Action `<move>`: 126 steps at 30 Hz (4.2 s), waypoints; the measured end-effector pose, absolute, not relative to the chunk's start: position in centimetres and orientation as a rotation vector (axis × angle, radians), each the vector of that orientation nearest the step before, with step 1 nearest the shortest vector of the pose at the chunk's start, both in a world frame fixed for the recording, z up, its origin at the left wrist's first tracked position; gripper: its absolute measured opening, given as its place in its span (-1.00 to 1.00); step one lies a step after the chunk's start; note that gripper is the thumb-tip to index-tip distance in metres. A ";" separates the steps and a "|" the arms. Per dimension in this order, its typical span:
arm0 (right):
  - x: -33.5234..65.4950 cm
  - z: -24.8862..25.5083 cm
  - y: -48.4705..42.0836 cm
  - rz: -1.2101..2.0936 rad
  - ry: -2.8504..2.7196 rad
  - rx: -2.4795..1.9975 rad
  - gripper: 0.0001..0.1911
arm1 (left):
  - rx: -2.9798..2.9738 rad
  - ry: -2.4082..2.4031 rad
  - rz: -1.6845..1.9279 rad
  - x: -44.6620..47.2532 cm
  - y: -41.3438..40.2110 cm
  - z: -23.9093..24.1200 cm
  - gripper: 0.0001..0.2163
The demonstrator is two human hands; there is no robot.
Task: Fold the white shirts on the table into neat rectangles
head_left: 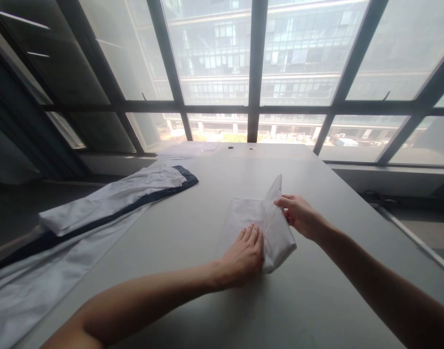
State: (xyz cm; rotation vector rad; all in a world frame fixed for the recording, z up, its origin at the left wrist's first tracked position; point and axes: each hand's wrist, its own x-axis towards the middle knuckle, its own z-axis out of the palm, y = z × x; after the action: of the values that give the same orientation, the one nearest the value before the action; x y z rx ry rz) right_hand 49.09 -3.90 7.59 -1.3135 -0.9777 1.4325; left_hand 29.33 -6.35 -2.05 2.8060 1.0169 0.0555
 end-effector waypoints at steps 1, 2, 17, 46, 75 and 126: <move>48.9 7.7 -3.9 1.435 -0.978 -1.313 -0.86 | 2.812 0.975 0.051 28.8 -7.0 -2.0 -0.39; 48.7 7.8 -3.9 1.440 -0.979 -1.313 -0.86 | 2.809 0.947 0.053 28.4 -7.6 -1.9 -0.39; 42.0 6.1 -1.4 1.640 -1.229 -1.288 -0.82 | 1.063 0.827 0.784 24.3 0.3 0.3 -0.56; 44.7 -4.1 -13.9 -0.447 -2.471 -1.370 -0.26 | 0.685 0.915 0.628 24.2 0.7 -1.0 -0.75; 52.1 2.0 -10.4 -0.020 -2.151 -1.530 -0.62 | 1.983 0.737 0.446 26.4 0.4 7.5 -0.63; 50.0 3.8 -6.0 0.391 -2.068 -1.333 -0.57 | 2.424 0.720 0.557 26.3 7.8 -0.4 -0.93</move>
State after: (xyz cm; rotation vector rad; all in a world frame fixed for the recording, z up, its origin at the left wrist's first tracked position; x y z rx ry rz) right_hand 50.05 -6.04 3.82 -1.3329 -2.0678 0.3910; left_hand 26.34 7.83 -0.44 2.4243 0.7201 0.5569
